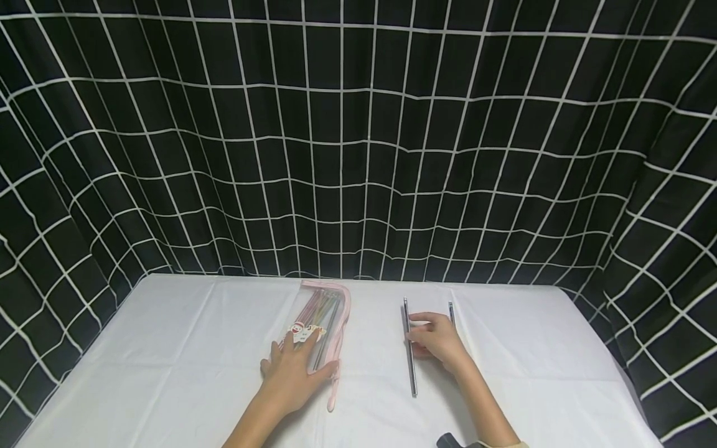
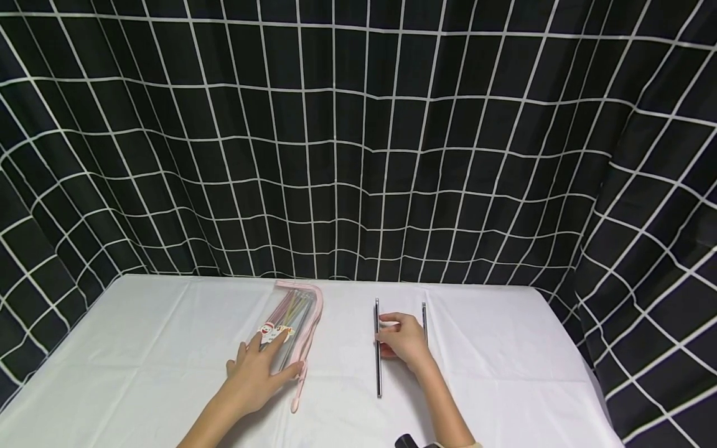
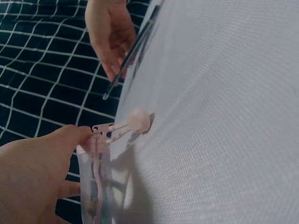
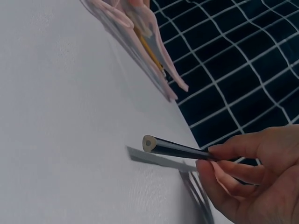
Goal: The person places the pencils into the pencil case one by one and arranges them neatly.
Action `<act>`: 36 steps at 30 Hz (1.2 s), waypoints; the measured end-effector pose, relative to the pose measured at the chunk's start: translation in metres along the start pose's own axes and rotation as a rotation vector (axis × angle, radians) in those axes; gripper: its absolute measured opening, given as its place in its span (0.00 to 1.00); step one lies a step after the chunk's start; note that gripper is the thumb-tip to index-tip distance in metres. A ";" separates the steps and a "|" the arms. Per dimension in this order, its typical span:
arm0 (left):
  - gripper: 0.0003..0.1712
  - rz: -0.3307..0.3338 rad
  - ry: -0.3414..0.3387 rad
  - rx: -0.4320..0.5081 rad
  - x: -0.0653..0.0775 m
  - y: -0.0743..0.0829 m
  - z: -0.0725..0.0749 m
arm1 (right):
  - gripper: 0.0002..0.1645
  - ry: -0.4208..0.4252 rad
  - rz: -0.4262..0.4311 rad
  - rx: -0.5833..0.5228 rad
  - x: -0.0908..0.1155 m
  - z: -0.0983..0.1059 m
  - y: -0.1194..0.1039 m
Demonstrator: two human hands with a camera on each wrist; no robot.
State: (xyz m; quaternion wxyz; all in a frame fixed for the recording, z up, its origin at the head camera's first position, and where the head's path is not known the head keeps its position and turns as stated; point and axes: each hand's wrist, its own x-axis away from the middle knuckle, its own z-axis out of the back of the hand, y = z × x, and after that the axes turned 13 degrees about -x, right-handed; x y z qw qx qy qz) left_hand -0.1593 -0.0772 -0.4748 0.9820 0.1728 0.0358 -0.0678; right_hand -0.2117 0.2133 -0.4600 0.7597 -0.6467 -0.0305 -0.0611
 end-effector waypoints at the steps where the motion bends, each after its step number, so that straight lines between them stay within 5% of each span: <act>1: 0.43 0.001 -0.001 0.000 0.000 0.000 0.000 | 0.29 -0.002 -0.001 -0.002 -0.001 -0.001 0.000; 36: 0.44 0.004 -0.009 -0.015 0.000 0.000 0.002 | 0.31 -0.019 -0.004 -0.155 -0.013 -0.057 -0.014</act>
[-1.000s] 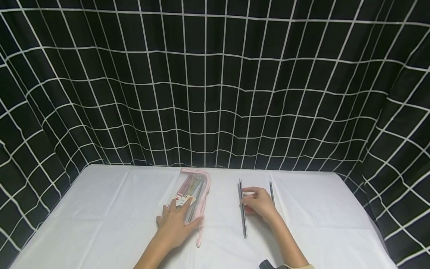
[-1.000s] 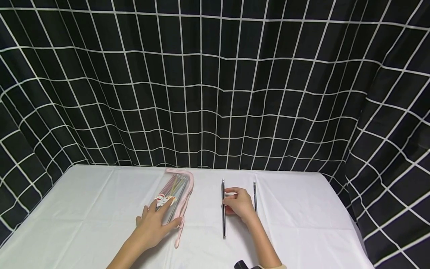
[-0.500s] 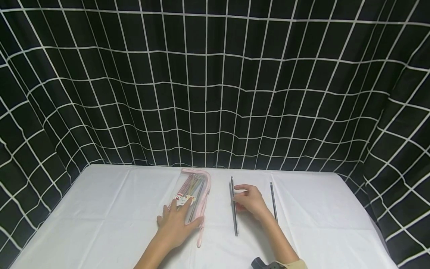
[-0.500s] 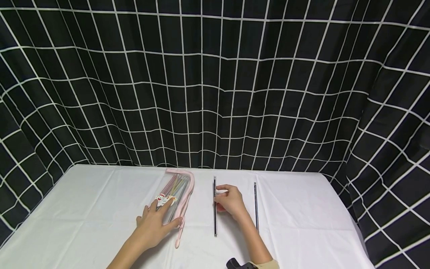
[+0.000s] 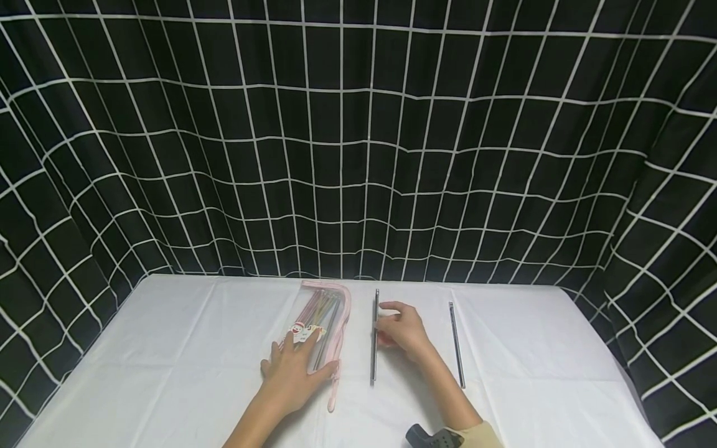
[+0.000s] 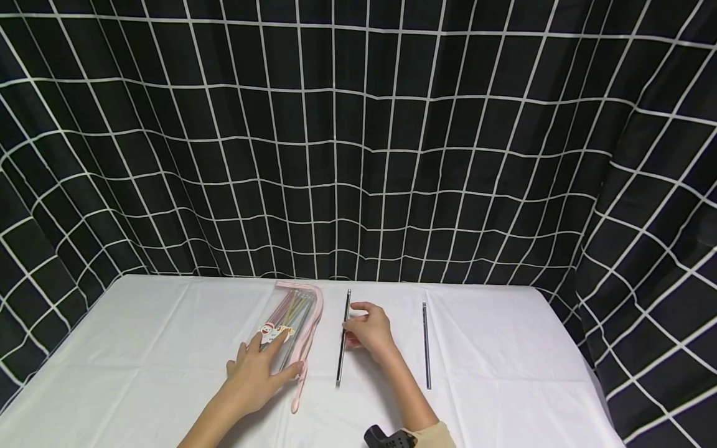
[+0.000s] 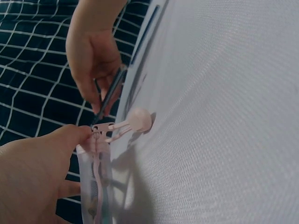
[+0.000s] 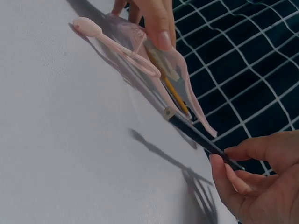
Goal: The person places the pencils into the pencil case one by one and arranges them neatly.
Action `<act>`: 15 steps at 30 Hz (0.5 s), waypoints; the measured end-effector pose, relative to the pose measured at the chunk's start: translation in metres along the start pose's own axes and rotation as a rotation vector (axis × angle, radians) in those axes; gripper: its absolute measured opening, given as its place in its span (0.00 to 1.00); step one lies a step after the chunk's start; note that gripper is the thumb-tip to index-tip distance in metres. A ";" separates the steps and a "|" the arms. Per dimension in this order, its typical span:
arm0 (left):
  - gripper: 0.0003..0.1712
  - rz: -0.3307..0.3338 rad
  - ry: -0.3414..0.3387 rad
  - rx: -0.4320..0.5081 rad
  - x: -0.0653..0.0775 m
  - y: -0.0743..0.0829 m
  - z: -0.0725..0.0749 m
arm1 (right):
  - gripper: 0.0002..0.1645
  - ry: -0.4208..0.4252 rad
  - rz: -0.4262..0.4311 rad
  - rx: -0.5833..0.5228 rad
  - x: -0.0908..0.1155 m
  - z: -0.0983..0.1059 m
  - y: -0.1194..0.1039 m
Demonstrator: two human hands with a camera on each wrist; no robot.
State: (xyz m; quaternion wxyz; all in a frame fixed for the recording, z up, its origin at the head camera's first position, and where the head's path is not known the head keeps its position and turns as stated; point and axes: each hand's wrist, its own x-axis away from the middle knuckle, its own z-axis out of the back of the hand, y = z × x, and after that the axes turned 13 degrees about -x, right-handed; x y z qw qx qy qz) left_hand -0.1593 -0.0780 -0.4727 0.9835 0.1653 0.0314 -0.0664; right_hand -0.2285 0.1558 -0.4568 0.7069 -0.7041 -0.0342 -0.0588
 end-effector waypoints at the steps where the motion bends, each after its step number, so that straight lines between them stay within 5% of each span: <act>1: 0.44 0.000 -0.001 0.000 0.000 0.000 0.000 | 0.31 0.005 -0.003 -0.012 0.000 -0.001 0.000; 15: 0.44 0.000 -0.010 -0.007 0.000 0.001 0.001 | 0.33 0.046 -0.031 -0.079 -0.007 -0.019 0.000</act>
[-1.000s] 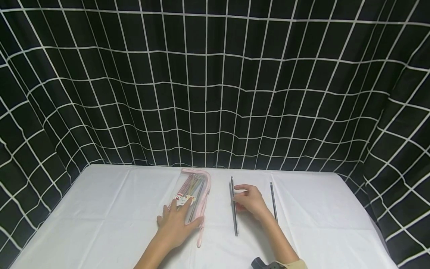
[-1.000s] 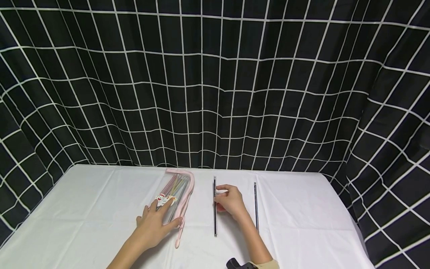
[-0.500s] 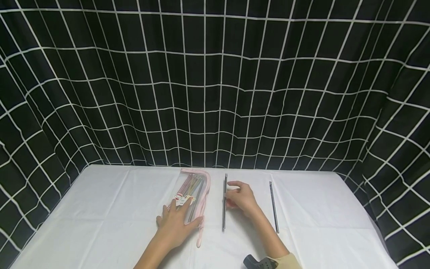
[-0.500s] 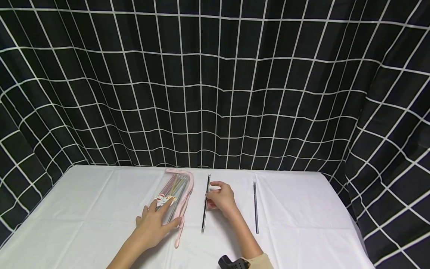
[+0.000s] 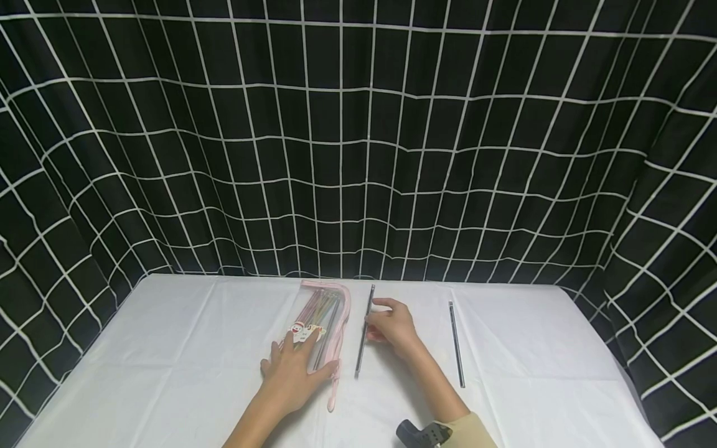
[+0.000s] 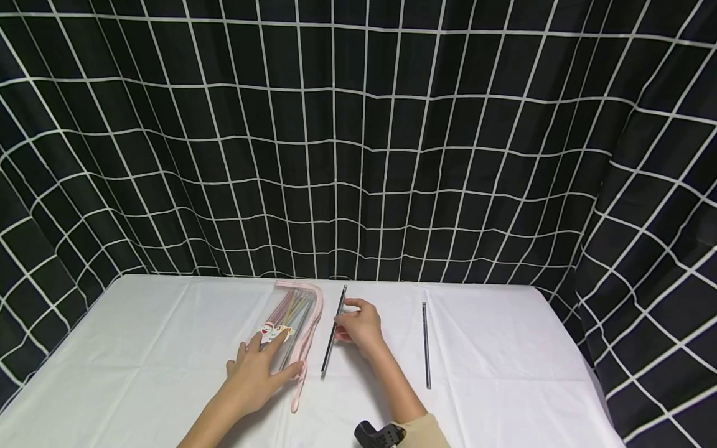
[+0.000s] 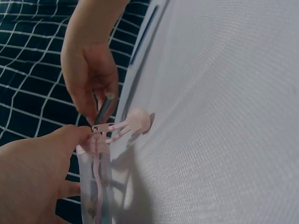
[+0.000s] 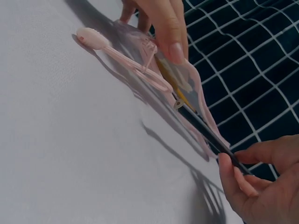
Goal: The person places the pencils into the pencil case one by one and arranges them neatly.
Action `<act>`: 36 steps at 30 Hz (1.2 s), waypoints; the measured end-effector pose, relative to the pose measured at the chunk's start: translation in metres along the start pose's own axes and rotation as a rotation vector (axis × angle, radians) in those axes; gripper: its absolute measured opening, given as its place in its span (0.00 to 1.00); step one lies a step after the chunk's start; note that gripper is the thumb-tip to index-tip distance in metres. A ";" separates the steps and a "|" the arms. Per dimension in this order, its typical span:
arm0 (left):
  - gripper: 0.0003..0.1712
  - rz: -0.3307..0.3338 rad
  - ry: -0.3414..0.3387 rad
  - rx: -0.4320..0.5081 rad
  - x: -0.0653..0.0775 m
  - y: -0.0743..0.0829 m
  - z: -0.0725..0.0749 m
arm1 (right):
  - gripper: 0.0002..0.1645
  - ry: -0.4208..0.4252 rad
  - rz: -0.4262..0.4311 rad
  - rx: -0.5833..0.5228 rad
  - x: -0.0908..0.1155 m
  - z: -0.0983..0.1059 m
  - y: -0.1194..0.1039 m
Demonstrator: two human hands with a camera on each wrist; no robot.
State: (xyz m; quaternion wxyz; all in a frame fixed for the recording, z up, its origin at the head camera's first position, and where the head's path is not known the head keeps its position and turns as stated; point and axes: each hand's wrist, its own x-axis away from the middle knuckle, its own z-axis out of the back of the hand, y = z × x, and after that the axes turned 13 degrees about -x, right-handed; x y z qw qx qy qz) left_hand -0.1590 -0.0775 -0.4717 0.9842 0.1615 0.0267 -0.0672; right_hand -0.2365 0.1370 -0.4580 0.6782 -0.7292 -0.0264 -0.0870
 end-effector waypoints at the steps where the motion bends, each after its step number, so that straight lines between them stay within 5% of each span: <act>1: 0.44 0.000 0.000 0.002 0.000 0.000 0.000 | 0.33 0.003 0.001 0.000 -0.001 -0.001 0.000; 20: 0.44 -0.006 0.006 0.022 -0.001 0.000 0.000 | 0.36 0.037 -0.017 -0.114 -0.006 -0.019 0.004; 36: 0.44 -0.002 -0.008 0.007 0.000 -0.001 0.001 | 0.35 0.033 -0.061 -0.097 -0.002 -0.035 0.010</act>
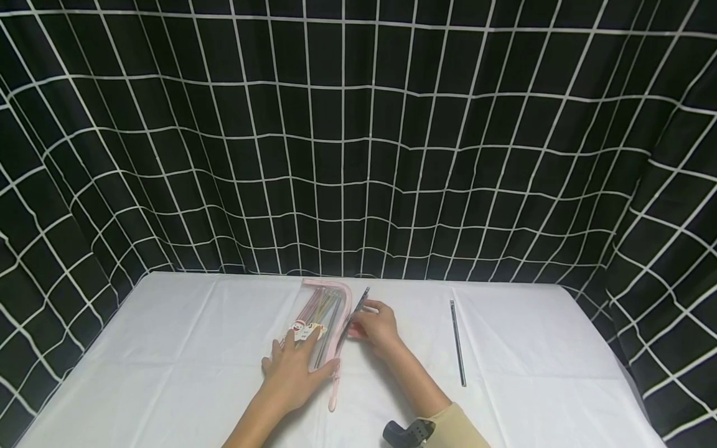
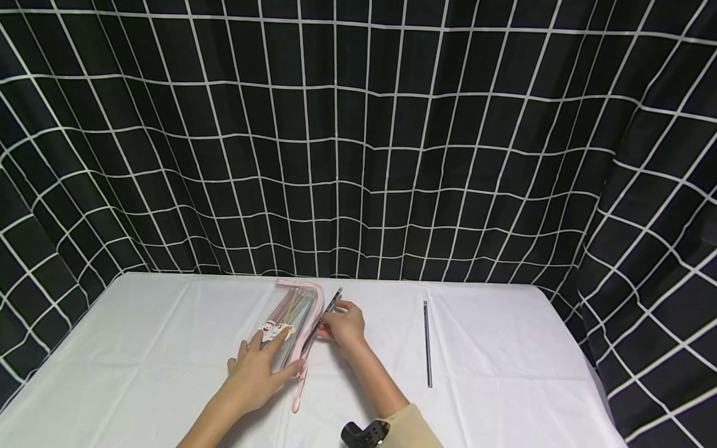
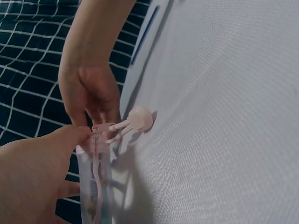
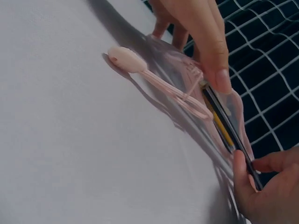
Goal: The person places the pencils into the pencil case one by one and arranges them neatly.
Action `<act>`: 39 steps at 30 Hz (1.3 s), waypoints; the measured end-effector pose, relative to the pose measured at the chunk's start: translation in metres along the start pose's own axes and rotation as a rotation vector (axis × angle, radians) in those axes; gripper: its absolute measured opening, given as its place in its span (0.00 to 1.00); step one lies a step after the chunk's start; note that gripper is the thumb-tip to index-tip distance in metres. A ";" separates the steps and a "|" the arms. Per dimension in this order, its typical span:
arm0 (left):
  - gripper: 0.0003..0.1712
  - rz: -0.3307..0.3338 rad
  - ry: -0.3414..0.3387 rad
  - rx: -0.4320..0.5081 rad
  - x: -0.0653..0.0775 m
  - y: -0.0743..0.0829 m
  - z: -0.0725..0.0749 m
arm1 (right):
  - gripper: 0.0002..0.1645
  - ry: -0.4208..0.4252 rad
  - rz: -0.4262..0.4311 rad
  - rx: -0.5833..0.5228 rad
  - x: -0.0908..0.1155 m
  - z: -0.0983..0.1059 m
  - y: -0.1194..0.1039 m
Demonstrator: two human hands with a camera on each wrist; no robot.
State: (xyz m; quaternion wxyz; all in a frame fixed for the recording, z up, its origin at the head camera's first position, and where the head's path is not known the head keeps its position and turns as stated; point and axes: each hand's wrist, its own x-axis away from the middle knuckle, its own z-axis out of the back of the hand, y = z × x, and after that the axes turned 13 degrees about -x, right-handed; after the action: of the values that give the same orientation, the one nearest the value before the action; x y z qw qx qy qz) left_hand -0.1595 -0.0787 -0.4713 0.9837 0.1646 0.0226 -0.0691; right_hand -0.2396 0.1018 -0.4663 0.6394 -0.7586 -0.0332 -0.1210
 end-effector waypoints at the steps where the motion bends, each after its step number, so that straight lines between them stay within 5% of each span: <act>1: 0.44 0.000 0.001 -0.001 0.000 0.000 0.000 | 0.36 -0.002 -0.004 -0.004 0.000 -0.001 0.001; 39: 0.44 0.006 0.005 0.012 0.001 -0.001 0.001 | 0.32 -0.131 0.045 0.061 0.011 -0.015 0.002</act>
State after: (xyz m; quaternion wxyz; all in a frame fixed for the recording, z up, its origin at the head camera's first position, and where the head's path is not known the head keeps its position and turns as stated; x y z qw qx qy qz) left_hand -0.1588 -0.0798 -0.4707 0.9828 0.1710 0.0244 -0.0660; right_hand -0.2303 0.0854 -0.4637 0.6611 -0.7457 -0.0616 -0.0554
